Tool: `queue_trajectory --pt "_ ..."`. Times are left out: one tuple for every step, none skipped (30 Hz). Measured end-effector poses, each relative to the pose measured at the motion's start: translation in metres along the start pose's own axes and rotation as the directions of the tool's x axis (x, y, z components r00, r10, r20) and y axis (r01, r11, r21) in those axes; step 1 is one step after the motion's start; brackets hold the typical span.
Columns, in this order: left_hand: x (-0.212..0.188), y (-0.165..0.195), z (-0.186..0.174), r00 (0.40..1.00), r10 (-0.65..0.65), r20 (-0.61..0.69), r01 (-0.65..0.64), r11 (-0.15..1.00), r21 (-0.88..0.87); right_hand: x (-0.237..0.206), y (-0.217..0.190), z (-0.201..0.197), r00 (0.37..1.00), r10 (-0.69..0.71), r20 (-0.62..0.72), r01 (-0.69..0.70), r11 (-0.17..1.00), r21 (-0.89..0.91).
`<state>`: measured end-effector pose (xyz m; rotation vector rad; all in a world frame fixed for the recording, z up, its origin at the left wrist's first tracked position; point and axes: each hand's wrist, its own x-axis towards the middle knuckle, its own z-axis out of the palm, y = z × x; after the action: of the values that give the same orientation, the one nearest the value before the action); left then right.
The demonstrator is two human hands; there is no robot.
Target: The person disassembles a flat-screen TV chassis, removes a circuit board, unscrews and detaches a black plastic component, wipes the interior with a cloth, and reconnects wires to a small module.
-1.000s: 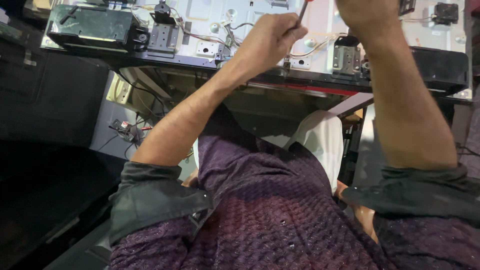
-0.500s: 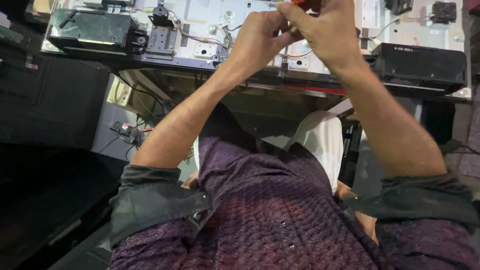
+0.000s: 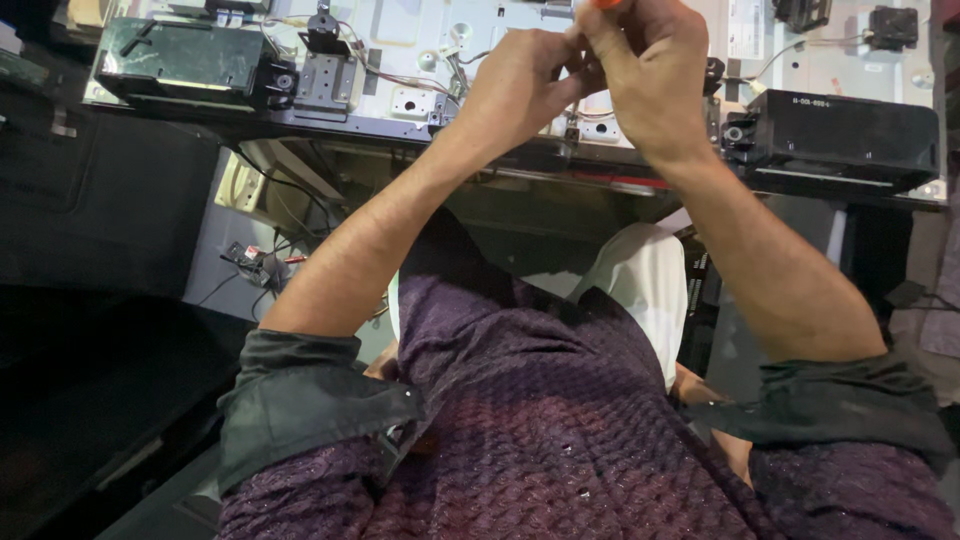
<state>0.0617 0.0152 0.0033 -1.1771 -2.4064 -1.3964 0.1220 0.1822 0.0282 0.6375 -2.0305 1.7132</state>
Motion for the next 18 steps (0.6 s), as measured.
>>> queue_trajectory --pt "-0.001 0.001 -0.001 1.000 0.012 0.002 -0.012 0.999 -0.036 -0.001 0.000 -0.001 1.000 -0.010 0.016 0.010 1.000 0.000" --pt "-0.002 0.002 -0.001 0.999 0.050 0.000 -0.050 0.997 -0.058 -0.001 0.001 -0.002 0.999 -0.018 0.031 0.018 1.000 0.000" --pt "-0.002 0.002 -0.001 0.996 0.090 -0.002 -0.090 0.993 -0.080 -0.002 0.001 -0.002 0.999 -0.028 0.043 0.028 1.000 -0.001" --pt "-0.002 0.002 -0.002 0.992 0.130 -0.004 -0.130 0.986 -0.101 -0.002 0.002 -0.003 0.999 -0.033 0.041 0.033 0.999 -0.003" --pt "-0.003 0.002 -0.002 0.994 0.107 -0.001 -0.107 0.989 -0.102 -0.003 0.003 -0.002 0.999 -0.036 0.039 0.036 0.999 -0.004" --pt "-0.004 0.001 -0.002 0.996 0.085 0.000 -0.085 0.991 -0.104 -0.003 0.004 -0.002 0.998 -0.041 0.039 0.041 0.999 -0.006" --pt "-0.004 0.001 -0.003 0.998 0.067 0.003 -0.066 0.992 -0.104 -0.003 0.004 -0.003 0.998 -0.049 0.032 0.051 0.998 -0.047" --pt "-0.004 0.000 -0.004 0.999 0.031 0.024 -0.029 0.996 -0.078 -0.002 0.004 -0.003 0.998 -0.057 0.027 0.059 0.994 -0.087" --pt "-0.005 -0.002 -0.005 0.999 -0.007 0.043 0.009 0.999 -0.053 -0.001 0.004 -0.004 0.998 -0.063 0.024 0.065 0.990 -0.127" --pt "-0.005 -0.003 -0.007 0.997 -0.045 0.064 0.047 0.999 -0.026 0.000 0.003 -0.005 0.997 -0.076 0.025 0.078 0.989 -0.123" --pt "-0.005 -0.004 -0.008 0.996 -0.020 0.084 0.020 1.000 0.012 0.002 0.002 -0.008 0.996 -0.089 0.028 0.092 0.989 -0.119" --pt "-0.005 -0.006 -0.010 0.995 0.003 0.102 -0.008 0.999 0.050 0.004 0.002 -0.010 0.994 -0.104 0.032 0.106 0.988 -0.113" --pt "-0.005 -0.008 -0.010 0.993 0.023 0.120 -0.034 0.995 0.089 0.005 0.001 -0.013 0.991 -0.127 0.036 0.130 0.986 -0.109" --pt "-0.005 -0.009 -0.011 0.991 0.027 0.130 -0.040 0.994 0.101 0.007 0.000 -0.016 0.988 -0.153 0.038 0.156 0.982 -0.105" --pt "-0.004 -0.010 -0.011 0.989 0.035 0.142 -0.052 0.992 0.114 0.008 0.000 -0.018 0.983 -0.181 0.039 0.184 0.977 -0.103" --pt "-0.003 -0.012 -0.010 0.987 0.043 0.155 -0.063 0.990 0.125 0.010 0.000 -0.020 0.983 -0.184 0.024 0.185 0.976 -0.113" --pt "-0.003 -0.013 -0.009 0.985 0.081 0.153 -0.099 0.988 0.118 0.011 0.000 -0.022 0.983 -0.183 0.010 0.183 0.975 -0.123" --pt "-0.002 -0.013 -0.008 0.982 0.118 0.150 -0.136 0.984 0.111 0.012 0.001 -0.023 0.983 -0.184 -0.004 0.182 0.973 -0.141"
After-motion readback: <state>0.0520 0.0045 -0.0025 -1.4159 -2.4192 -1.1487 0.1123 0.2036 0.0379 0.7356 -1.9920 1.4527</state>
